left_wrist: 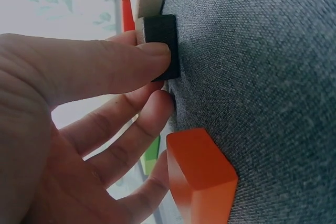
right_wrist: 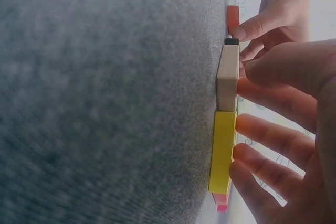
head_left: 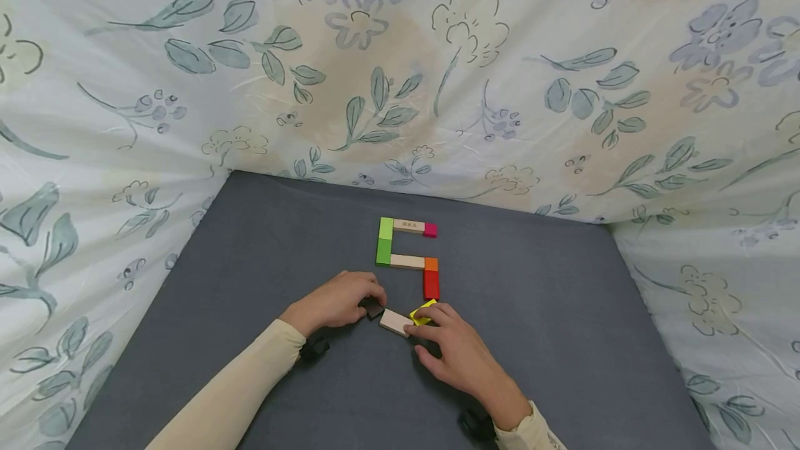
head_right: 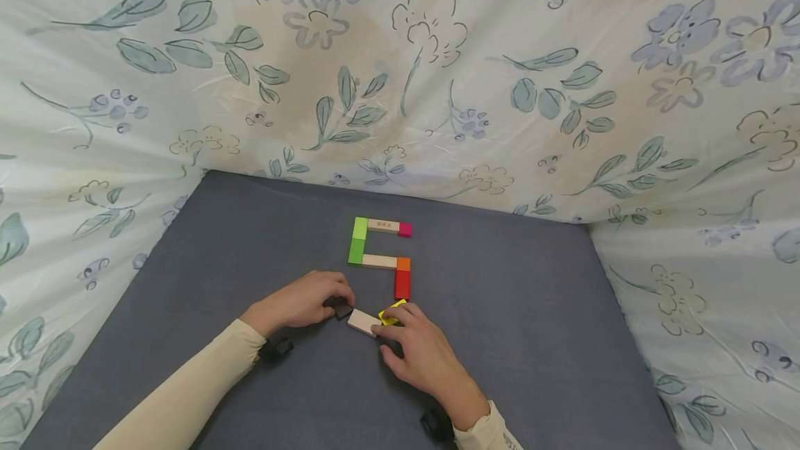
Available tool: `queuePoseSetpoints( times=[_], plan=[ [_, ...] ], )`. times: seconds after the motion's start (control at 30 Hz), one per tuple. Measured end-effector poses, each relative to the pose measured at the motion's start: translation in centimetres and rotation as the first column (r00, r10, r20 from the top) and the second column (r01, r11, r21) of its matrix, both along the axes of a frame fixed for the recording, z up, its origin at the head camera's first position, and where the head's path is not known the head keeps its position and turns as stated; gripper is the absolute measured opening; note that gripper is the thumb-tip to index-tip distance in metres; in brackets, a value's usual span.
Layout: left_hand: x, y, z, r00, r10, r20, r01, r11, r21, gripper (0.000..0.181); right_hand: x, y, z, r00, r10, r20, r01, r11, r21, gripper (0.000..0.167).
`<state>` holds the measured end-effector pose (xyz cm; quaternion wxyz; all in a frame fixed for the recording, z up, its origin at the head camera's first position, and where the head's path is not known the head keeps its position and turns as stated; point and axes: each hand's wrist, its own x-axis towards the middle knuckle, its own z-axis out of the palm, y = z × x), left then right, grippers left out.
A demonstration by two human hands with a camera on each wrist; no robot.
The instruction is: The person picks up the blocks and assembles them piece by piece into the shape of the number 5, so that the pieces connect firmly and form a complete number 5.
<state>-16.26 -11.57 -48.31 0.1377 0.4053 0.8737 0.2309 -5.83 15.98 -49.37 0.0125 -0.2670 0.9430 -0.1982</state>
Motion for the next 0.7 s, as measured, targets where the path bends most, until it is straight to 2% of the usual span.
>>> queuePoseSetpoints(
  times=[0.27, 0.7],
  plan=[
    [-0.06, 0.00, -0.18, 1.000, -0.006, -0.014, 0.006, 1.000, 0.013, 0.035, -0.05, 0.02, -0.09, 1.000, 0.008, -0.016, -0.008, 1.000, -0.005, 0.033],
    [-0.06, 0.02, -0.61, 0.999, 0.000, -0.036, 0.000, 1.000, 0.000, 0.039, -0.11, -0.09, -0.03, 1.000, 0.003, 0.009, -0.003, 1.000, -0.012, 0.032]
  ],
)
